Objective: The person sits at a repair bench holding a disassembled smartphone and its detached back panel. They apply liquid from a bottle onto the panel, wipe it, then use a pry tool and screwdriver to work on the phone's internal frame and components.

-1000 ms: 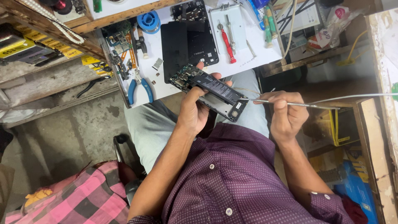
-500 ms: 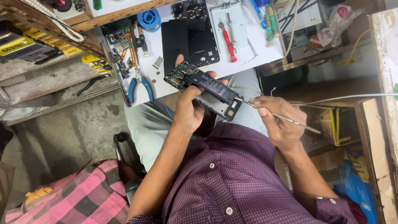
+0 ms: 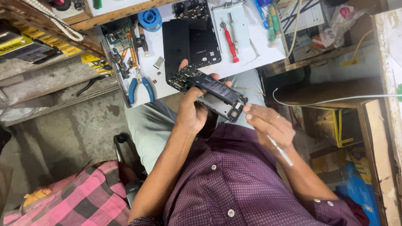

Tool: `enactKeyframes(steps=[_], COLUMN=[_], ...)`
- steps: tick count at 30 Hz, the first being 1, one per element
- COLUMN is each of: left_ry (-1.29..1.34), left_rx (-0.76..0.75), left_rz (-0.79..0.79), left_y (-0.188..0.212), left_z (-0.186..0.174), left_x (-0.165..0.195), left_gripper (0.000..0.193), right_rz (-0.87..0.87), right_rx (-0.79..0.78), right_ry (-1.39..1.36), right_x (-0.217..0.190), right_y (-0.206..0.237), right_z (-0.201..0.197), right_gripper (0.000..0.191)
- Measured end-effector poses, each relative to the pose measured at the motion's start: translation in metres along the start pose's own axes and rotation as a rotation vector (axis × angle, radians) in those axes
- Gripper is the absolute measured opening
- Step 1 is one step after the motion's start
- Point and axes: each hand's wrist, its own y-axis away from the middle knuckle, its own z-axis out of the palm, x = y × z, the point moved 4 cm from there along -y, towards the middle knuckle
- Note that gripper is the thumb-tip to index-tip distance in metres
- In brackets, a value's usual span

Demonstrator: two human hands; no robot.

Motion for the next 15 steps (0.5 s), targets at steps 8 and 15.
enactKeyframes(steps=[8,15], left_ry=[-0.002,-0.012], left_rx=[-0.017,-0.077], left_rz=[-0.026,-0.016], left_y=[-0.001,-0.002], left_z=[-0.003,-0.006], left_x=[-0.003,-0.006], left_gripper=[0.087,0.086], right_rz=[0.247,0.351], right_rx=[0.024,-0.016], right_ry=[-0.193,-0.310], right_x=[0.018,0.024], right_y=[0.010,0.001], right_z=[-0.001,-0.006], right_gripper=[0.014,0.011])
